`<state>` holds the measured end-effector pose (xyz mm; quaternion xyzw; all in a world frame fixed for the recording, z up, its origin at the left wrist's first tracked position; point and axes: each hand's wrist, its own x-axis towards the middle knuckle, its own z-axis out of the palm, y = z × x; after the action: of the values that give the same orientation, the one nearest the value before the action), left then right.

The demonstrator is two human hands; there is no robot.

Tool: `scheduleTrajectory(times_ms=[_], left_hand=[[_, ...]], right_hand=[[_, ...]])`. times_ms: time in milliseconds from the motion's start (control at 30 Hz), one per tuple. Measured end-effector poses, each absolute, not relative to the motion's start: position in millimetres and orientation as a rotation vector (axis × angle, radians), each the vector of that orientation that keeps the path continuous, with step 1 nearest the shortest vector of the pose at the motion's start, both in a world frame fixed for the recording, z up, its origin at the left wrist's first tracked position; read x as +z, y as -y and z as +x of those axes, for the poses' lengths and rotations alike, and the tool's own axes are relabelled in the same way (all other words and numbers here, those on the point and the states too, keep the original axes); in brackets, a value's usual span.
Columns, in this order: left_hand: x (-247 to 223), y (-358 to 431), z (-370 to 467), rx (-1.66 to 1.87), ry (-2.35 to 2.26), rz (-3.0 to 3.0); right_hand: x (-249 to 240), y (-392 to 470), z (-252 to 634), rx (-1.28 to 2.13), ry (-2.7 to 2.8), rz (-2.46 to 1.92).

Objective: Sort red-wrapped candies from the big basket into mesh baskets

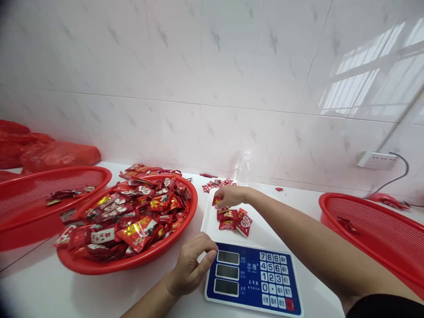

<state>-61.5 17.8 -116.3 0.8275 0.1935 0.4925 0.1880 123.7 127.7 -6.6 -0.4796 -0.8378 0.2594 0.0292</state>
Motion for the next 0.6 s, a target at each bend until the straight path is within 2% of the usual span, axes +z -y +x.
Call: scheduleTrajectory(times_ms=[200,433,600], left_hand=[[-116,-20,-62,1.396,-0.544,2.328],[-116,-22,-61,1.369,-0.573,2.341],[-115,-22,-62,1.374,-0.591,2.331]], right_hand=[[-23,-113,159,0.587,2.485,-1.66],[-56,-100,145,0.564,2.487,-1.38],[-58,-100,151,0.637,2.437,-1.274]])
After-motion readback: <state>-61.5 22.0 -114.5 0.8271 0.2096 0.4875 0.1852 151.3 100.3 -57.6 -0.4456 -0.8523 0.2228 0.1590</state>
